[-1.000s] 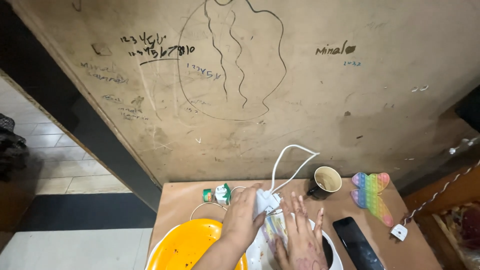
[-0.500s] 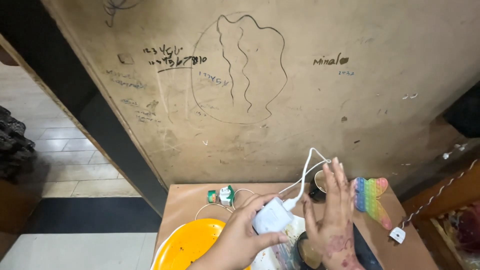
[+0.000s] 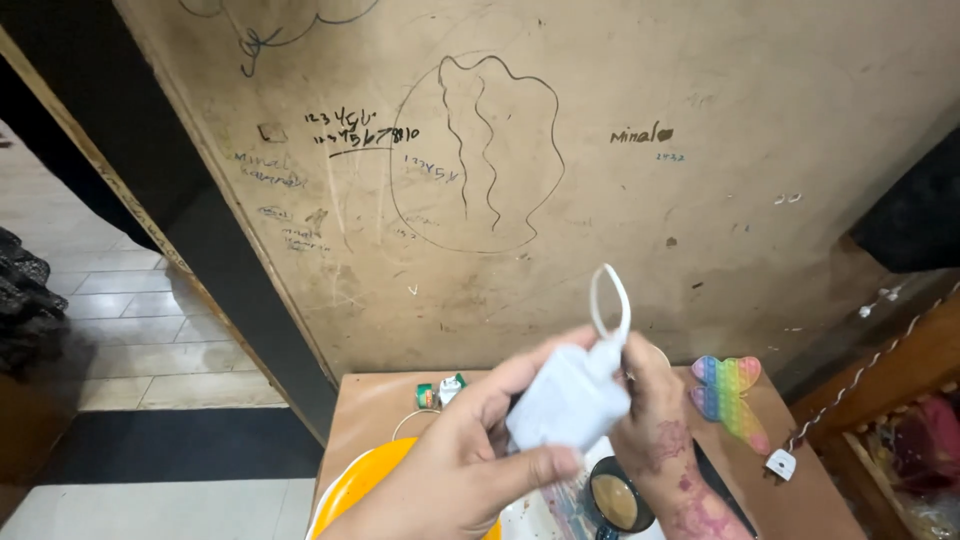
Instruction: Tidying a phone charger cable and moving a coffee mug.
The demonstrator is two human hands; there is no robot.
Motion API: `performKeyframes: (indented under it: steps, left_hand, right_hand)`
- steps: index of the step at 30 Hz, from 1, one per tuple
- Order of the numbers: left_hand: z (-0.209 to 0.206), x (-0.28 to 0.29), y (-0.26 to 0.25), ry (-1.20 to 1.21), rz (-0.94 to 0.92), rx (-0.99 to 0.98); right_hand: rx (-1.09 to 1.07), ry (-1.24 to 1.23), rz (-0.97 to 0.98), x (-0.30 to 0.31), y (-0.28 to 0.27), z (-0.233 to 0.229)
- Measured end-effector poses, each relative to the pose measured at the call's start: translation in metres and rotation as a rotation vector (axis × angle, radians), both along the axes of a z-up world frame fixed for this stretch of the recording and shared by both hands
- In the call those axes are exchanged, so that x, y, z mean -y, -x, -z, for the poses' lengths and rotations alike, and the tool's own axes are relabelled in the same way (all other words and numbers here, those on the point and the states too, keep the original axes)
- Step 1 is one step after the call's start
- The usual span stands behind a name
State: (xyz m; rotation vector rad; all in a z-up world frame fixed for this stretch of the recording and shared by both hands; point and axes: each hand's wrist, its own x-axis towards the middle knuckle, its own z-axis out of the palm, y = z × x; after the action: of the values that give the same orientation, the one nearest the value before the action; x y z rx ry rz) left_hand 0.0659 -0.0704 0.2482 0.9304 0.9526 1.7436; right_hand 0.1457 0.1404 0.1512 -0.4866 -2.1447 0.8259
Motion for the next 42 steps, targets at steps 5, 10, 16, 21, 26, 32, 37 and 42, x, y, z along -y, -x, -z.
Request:
performKeyframes:
  steps: [5,10,16,21,26,32,37,42]
  left_hand:
    - [0.003,-0.013,0.001,-0.03,-0.206,-0.353]
    - [0.02,-0.021,0.004,0.048,-0.606,-0.801]
    - [0.027,-0.015,0.008,0.34,-0.608,-0.933]
    - [0.044,-0.008,0.016,0.247,-0.351,-0.888]
    - [0.067,-0.004,0.014,0.193,-0.089,-0.527]
    - [0.054,-0.001,-0.006,0.144,0.036,-0.077]
    - [0.053,-0.012,-0.018,0.136,-0.244,0.08]
    - [0.065,-0.021,-0.018,0.136,-0.489,0.131]
  right_hand:
    - [0.216,-0.035,-0.008,0.029,-0.01,-0.001]
    - [0.282,-0.323,-0.14,0.044,-0.023,0.005]
    - [0.337,-0.255,-0.339,0.052,-0.048,-0.03]
    - [0.435,-0.222,-0.26,0.042,-0.066,-0.05]
    - [0.268,0.038,-0.209,0.032,-0.062,-0.054]
    - [0.109,0.042,-0.248,0.018,-0.065,-0.03]
    - [0.061,0.183,-0.315,0.021,-0.061,0.005]
    - [0.386,0.406,-0.147,0.044,-0.057,0.015]
